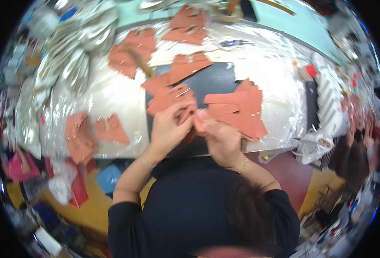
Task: The person repeatedly picks up reddish-brown leather pieces and metal buckles, aligns them, and secures them with pins. The person stacks the finished assemblies on the table and continues the process with additional pieces.
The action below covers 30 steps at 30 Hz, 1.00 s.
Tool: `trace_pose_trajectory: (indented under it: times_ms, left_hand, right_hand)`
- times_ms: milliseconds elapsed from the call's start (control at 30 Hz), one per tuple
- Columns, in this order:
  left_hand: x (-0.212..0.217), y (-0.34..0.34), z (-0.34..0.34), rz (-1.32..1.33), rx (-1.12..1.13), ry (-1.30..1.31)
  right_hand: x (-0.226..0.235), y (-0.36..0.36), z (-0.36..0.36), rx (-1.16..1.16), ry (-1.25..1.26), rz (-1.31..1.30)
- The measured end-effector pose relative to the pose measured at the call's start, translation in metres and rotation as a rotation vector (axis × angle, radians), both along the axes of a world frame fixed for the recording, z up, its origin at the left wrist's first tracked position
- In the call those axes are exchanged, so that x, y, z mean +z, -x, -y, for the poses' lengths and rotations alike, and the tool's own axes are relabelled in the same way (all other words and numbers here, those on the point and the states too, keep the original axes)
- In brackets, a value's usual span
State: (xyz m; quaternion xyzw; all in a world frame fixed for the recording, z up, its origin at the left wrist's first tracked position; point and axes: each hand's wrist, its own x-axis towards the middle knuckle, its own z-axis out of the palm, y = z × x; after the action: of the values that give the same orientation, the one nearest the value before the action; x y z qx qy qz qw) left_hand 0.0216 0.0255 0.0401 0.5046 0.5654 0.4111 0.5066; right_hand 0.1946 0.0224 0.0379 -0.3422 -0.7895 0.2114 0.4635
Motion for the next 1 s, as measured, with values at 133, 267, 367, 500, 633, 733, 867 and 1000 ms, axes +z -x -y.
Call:
trace_pose_trajectory:
  times_ms: [133, 267, 367, 500, 633, 733, 867, 1000]
  left_hand:
    - [0.000, 0.009, 0.000, 0.129, -0.102, 0.020]
    - [0.016, 0.018, 0.008, 0.133, -0.325, -0.027]
    - [0.027, 0.023, 0.019, 0.118, -0.368, -0.009]
    - [0.032, 0.026, 0.021, 0.081, -0.544, -0.059]
    - [0.020, 0.021, 0.024, -0.103, -0.435, -0.202]
    - [-0.008, 0.020, 0.020, -0.108, -0.115, -0.232]
    - [-0.047, 0.035, 0.019, 0.086, 0.141, -0.031]
    - [-0.061, 0.036, 0.029, 0.349, -0.130, 0.176]
  right_hand:
    - [0.014, -0.001, -0.002, 0.034, 0.054, 0.031]
    - [0.025, -0.012, -0.020, 0.098, 0.279, -0.164]
    - [0.028, -0.015, -0.029, 0.254, 0.169, -0.018]
    - [0.024, -0.020, -0.029, 0.372, 0.226, 0.145]
    - [0.016, -0.024, -0.019, 0.332, 0.292, 0.166]
    - [0.012, -0.021, -0.014, 0.303, 0.378, 0.230]
    - [0.013, -0.029, -0.015, 0.216, 0.411, 0.122]
    - [0.014, -0.030, -0.020, 0.218, 0.439, 0.009]
